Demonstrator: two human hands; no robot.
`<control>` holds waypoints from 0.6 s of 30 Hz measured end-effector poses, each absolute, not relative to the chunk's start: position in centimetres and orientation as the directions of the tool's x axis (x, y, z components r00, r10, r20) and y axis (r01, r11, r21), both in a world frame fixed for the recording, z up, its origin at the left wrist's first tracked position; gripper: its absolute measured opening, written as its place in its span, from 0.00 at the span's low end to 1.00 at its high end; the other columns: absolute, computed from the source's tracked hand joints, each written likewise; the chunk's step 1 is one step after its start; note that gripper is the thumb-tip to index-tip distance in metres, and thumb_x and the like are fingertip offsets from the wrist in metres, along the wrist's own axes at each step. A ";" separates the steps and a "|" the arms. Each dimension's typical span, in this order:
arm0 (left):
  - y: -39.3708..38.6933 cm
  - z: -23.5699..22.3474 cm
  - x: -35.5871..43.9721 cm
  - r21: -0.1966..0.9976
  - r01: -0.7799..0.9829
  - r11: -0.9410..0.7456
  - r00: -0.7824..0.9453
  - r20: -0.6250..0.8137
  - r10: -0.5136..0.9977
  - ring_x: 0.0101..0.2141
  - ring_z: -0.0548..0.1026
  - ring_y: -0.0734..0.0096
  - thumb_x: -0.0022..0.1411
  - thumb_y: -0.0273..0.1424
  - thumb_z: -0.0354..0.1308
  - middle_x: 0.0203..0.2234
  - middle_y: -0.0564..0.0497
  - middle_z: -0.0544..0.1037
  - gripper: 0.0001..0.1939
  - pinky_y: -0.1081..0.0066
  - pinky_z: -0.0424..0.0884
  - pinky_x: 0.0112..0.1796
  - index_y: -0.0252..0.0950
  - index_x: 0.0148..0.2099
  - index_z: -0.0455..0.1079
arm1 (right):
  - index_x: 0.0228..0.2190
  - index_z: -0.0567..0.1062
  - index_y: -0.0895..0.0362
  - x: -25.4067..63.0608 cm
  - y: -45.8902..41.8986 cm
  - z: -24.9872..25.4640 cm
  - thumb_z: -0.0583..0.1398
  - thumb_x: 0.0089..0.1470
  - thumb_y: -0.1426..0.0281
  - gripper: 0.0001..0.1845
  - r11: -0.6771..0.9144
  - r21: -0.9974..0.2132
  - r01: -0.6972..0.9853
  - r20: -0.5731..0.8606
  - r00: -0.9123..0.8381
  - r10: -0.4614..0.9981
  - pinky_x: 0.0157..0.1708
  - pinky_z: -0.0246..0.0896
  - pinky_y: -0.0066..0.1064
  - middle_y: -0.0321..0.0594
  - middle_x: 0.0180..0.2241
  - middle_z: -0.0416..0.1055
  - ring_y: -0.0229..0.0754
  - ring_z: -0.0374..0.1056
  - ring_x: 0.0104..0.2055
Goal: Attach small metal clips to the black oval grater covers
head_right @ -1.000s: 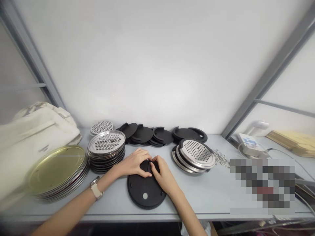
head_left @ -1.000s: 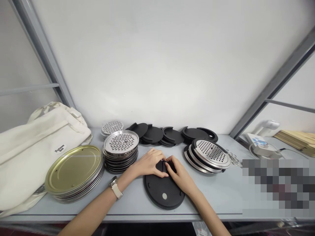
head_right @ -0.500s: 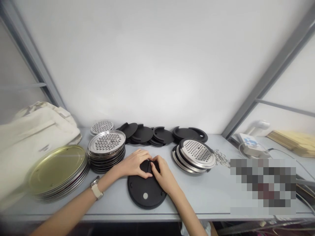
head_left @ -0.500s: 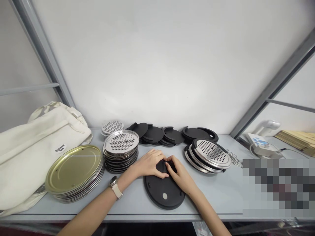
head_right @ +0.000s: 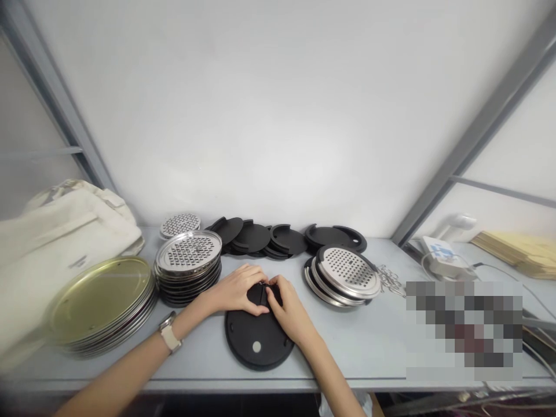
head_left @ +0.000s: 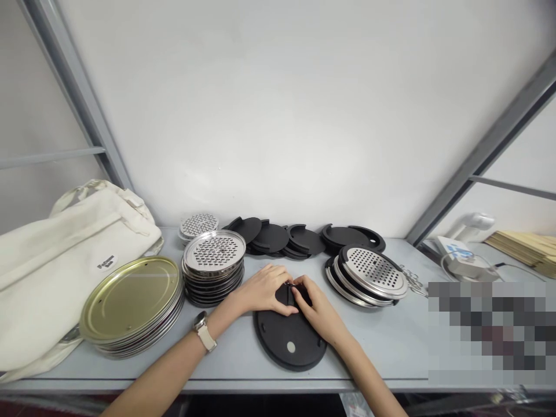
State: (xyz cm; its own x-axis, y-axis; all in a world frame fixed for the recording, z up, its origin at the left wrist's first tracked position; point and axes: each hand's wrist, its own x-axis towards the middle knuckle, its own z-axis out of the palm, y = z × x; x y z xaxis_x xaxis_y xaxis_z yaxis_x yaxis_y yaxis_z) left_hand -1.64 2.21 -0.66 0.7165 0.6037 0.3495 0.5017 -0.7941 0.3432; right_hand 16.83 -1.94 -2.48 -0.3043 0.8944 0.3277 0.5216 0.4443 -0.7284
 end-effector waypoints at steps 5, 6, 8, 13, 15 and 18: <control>2.2 -0.6 -1.7 0.334 0.496 -0.802 0.721 0.357 0.594 0.41 0.69 0.61 0.49 0.46 0.65 0.38 0.49 0.71 0.25 0.64 0.64 0.45 0.37 0.44 0.65 | 0.38 0.66 0.54 16.8 -2.0 -2.4 0.50 0.62 0.69 0.06 0.443 -0.732 0.517 0.324 -0.309 0.894 0.44 0.61 0.38 0.41 0.37 0.68 0.45 0.65 0.41; 2.2 -0.6 -1.7 0.333 0.494 -0.803 0.722 0.358 0.593 0.41 0.69 0.61 0.49 0.46 0.65 0.37 0.49 0.71 0.25 0.64 0.64 0.44 0.36 0.44 0.65 | 0.38 0.66 0.54 16.8 -2.0 -2.4 0.50 0.61 0.69 0.06 0.444 -0.732 0.517 0.325 -0.308 0.894 0.44 0.61 0.38 0.41 0.37 0.68 0.45 0.65 0.41; 2.3 -0.6 -1.7 0.332 0.493 -0.804 0.723 0.357 0.591 0.41 0.69 0.61 0.49 0.46 0.65 0.38 0.49 0.70 0.25 0.64 0.64 0.44 0.36 0.44 0.65 | 0.38 0.66 0.54 16.7 -2.0 -2.3 0.50 0.61 0.69 0.06 0.444 -0.732 0.517 0.328 -0.305 0.894 0.43 0.61 0.37 0.40 0.36 0.68 0.45 0.65 0.40; 2.4 -0.8 -1.7 0.320 0.499 -0.806 0.725 0.356 0.590 0.40 0.69 0.61 0.49 0.47 0.64 0.38 0.49 0.70 0.26 0.64 0.64 0.44 0.36 0.44 0.64 | 0.38 0.66 0.54 16.7 -2.0 -2.1 0.50 0.61 0.70 0.06 0.443 -0.731 0.519 0.325 -0.307 0.895 0.43 0.61 0.37 0.41 0.36 0.68 0.44 0.65 0.40; 2.4 -0.8 -1.7 0.313 0.501 -0.807 0.727 0.354 0.589 0.40 0.69 0.61 0.50 0.48 0.64 0.38 0.49 0.70 0.26 0.64 0.64 0.44 0.36 0.43 0.64 | 0.38 0.66 0.54 16.8 -2.0 -2.2 0.50 0.61 0.70 0.06 0.442 -0.732 0.518 0.322 -0.309 0.895 0.43 0.61 0.37 0.41 0.36 0.68 0.44 0.65 0.40; 2.4 -0.9 -1.7 0.304 0.497 -0.813 0.734 0.352 0.581 0.40 0.69 0.60 0.50 0.48 0.63 0.38 0.49 0.70 0.25 0.64 0.63 0.44 0.36 0.43 0.63 | 0.38 0.66 0.54 16.8 -2.0 -2.3 0.50 0.61 0.70 0.06 0.438 -0.738 0.513 0.315 -0.311 0.897 0.43 0.60 0.37 0.41 0.36 0.68 0.44 0.65 0.40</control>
